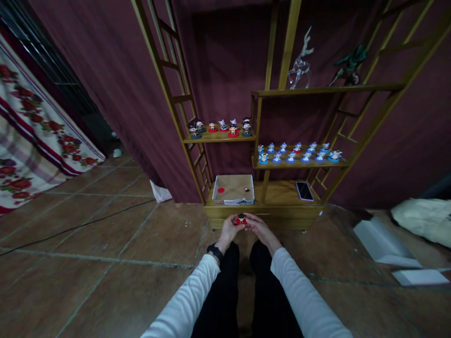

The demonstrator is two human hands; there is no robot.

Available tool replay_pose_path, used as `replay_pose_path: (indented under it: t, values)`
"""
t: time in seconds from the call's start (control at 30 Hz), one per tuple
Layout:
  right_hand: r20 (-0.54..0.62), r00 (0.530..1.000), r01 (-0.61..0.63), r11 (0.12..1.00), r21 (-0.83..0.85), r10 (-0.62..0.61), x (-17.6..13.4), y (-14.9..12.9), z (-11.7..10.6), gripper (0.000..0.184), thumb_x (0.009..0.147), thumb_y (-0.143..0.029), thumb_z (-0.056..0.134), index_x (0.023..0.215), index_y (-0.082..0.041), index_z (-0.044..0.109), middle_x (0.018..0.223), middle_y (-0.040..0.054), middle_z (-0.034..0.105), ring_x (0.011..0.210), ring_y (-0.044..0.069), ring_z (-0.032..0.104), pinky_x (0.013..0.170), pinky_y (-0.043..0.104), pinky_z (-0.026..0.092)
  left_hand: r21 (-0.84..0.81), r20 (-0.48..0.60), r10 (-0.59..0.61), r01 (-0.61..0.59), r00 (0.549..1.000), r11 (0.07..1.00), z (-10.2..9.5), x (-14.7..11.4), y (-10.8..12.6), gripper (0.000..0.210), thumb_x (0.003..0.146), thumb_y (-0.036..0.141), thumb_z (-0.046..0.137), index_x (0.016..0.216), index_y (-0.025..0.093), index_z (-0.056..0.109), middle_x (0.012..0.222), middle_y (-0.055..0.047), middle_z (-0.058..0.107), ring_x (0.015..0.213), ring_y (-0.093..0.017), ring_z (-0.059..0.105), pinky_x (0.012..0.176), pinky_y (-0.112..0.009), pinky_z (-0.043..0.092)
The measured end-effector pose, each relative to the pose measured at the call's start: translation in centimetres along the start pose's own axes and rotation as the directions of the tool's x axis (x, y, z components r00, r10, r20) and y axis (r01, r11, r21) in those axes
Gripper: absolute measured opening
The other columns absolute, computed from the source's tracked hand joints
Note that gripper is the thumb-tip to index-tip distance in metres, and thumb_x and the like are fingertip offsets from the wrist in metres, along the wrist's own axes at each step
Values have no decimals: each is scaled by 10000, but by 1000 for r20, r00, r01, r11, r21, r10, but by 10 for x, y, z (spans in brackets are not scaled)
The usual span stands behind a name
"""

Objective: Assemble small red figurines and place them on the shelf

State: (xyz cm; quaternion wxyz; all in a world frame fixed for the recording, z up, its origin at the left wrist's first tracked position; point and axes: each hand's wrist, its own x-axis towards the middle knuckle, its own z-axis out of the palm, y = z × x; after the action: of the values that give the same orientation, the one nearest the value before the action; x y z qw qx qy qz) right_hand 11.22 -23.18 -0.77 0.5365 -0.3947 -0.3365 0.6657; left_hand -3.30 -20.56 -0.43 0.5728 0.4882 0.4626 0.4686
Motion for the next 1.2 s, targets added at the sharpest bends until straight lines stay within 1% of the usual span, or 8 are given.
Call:
replay_pose_path:
  t: [0.17, 0.33, 0.5, 0.67, 0.77, 0.9, 1.03, 1.2]
  values:
    - [3, 999, 42, 998, -45, -42, 9, 12, 4, 380, 582, -295, 766, 941, -202, 680, 928, 41, 712, 811, 174, 640, 726, 292, 479, -18, 52, 5, -4, 999, 1000, -2, 3, -8, 476, 499, 59, 766, 950, 118, 625, 849, -51, 697, 724, -136, 640, 721, -276, 523]
    - [-30, 999, 34, 998, -61, -36, 16, 16, 0, 405, 565, -294, 776, 945, -211, 664, 945, 37, 701, 867, 188, 636, 789, 325, 477, 15, 120, 15, -17, 993, 1000, -11, 4, -13, 461, 629, 64, 688, 1079, 128, 612, 968, -81, 699, 811, -146, 653, 793, -298, 525]
    - [-40, 999, 29, 993, -115, -33, 18, 18, -2, 433, 551, -283, 779, 963, -222, 660, 932, 40, 701, 856, 194, 638, 806, 355, 477, 247, 92, 113, -133, 989, 960, -16, 10, -20, 408, 717, 77, 622, 1122, 126, 606, 989, -101, 689, 868, -165, 649, 842, -329, 512]
    - [-76, 995, 57, 985, -162, -69, 21, 22, -1, 411, 554, -250, 748, 956, -237, 665, 951, 28, 692, 879, 192, 621, 816, 352, 483, 587, 134, 227, -262, 965, 766, -14, 8, -14, 378, 771, 124, 588, 1149, 139, 598, 1058, -119, 650, 928, -194, 628, 875, -344, 491]
    - [-86, 992, 78, 981, -177, -94, 24, 24, -2, 445, 538, -207, 716, 979, -245, 661, 1004, 18, 684, 934, 196, 606, 849, 358, 481, 702, 197, 274, -331, 941, 630, -12, 0, -5, 385, 813, 116, 521, 1192, 163, 564, 1083, -108, 616, 977, -197, 609, 885, -320, 476]
    - [-95, 987, 109, 974, -197, -130, 27, 27, -4, 452, 533, -143, 625, 970, -253, 664, 1028, 10, 676, 1001, 204, 583, 891, 370, 466, 810, 257, 252, -350, 933, 471, -9, -11, 3, 389, 878, 140, 412, 1256, 186, 494, 1124, -108, 567, 937, -188, 620, 822, -283, 480]
    - [-99, 985, 113, 966, -234, -139, 26, 26, -3, 451, 527, -121, 559, 942, -258, 667, 1049, 13, 669, 1050, 214, 560, 915, 379, 456, 880, 293, 219, -352, 931, 318, -9, -17, 7, 412, 893, 160, 390, 1302, 180, 432, 1135, -129, 542, 896, -199, 627, 784, -290, 477]
    - [-83, 990, 90, 969, -228, -112, 24, 22, 1, 463, 533, -119, 558, 963, -258, 659, 1084, 14, 658, 1070, 215, 550, 930, 383, 448, 883, 354, 255, -411, 900, 228, -11, -18, 9, 446, 877, 118, 393, 1321, 163, 394, 1105, -141, 540, 949, -217, 609, 830, -320, 466]
